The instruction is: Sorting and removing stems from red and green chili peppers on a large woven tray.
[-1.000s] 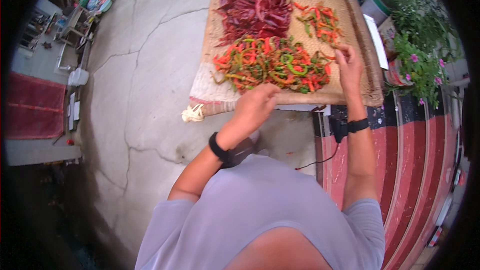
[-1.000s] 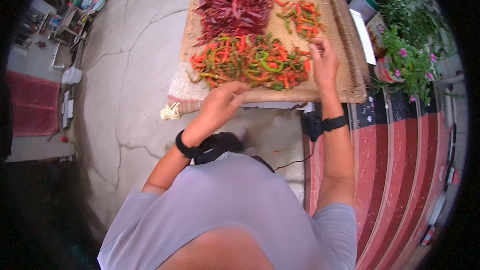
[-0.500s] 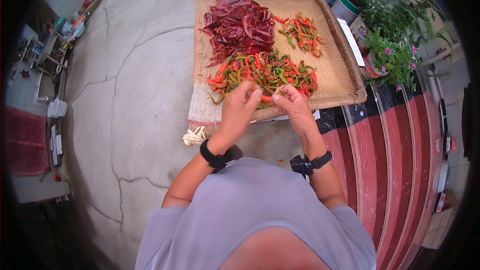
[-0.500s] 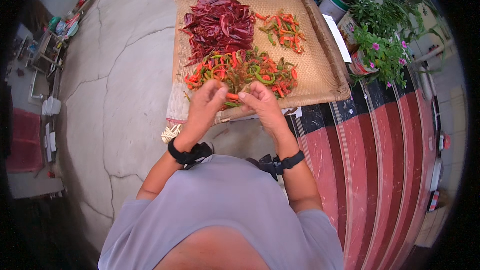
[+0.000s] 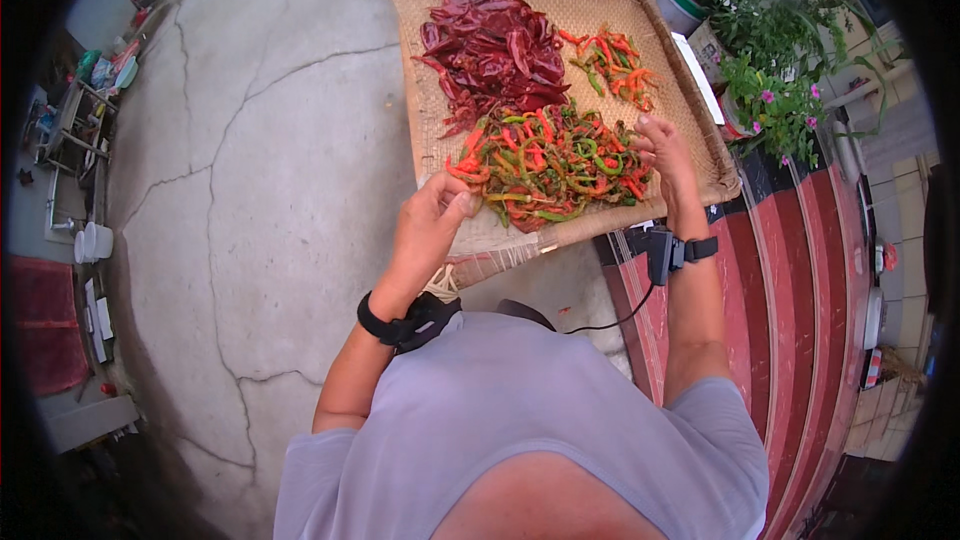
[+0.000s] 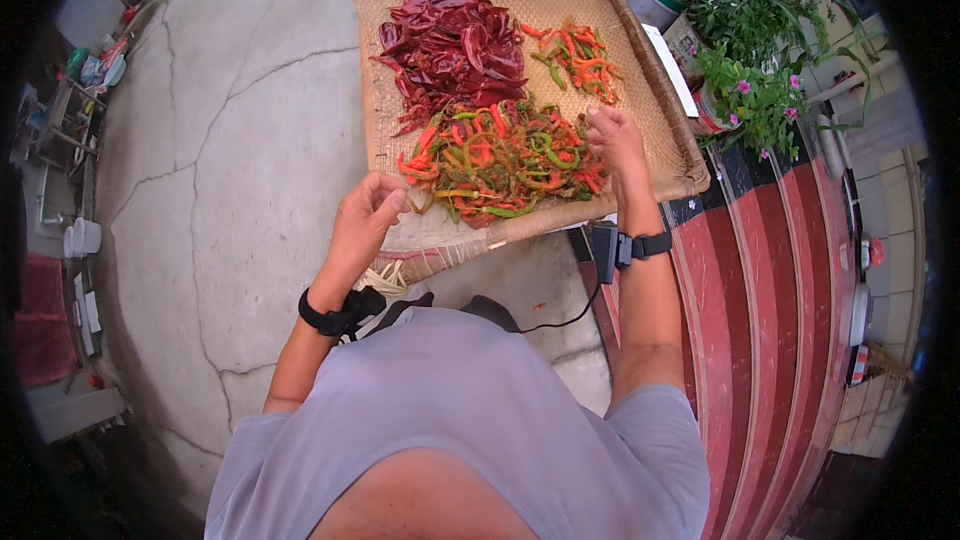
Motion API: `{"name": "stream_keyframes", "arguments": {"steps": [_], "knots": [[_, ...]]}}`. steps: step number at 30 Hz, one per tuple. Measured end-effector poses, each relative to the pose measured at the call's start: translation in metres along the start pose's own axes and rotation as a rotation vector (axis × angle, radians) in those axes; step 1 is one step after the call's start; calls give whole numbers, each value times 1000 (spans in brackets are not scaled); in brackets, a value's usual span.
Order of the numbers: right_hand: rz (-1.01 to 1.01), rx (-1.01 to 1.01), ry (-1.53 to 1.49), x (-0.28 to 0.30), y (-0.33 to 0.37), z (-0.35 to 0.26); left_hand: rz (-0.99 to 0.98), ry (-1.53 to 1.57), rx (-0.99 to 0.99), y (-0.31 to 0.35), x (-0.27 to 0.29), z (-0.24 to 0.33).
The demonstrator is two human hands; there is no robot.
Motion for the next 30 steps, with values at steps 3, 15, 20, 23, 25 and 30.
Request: {"name": "stream_keyframes", "arguments": {"steps": [3, 15, 20, 23, 25, 30], "knots": [[-151, 199, 423, -48, 26, -14, -2, -64, 28, 1, 14, -11], [92, 641, 952, -134, 89, -31, -117, -215, 17, 3, -21, -1], [134, 638, 847, -104, 91, -27, -79, -292, -19, -2, -35, 8], [181, 680, 654, -84, 109, -45, -76, -402, -359, 4, -63, 48], [218, 778, 630, -76, 121, -52, -86, -644, -560, 10, -90, 72], [-395, 490, 196, -105, 121, -23, -184, -818, -453, 3, -100, 40]]}}
Point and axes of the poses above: each hand's wrist, its own y-axis away from the middle knuckle, its own x-axis out of the back of the hand, z = x × y, the point moved 10 cm from there along -y, towards the middle knuckle, and after that the axes turned 15 degrees about y, right-handed, at the moved point
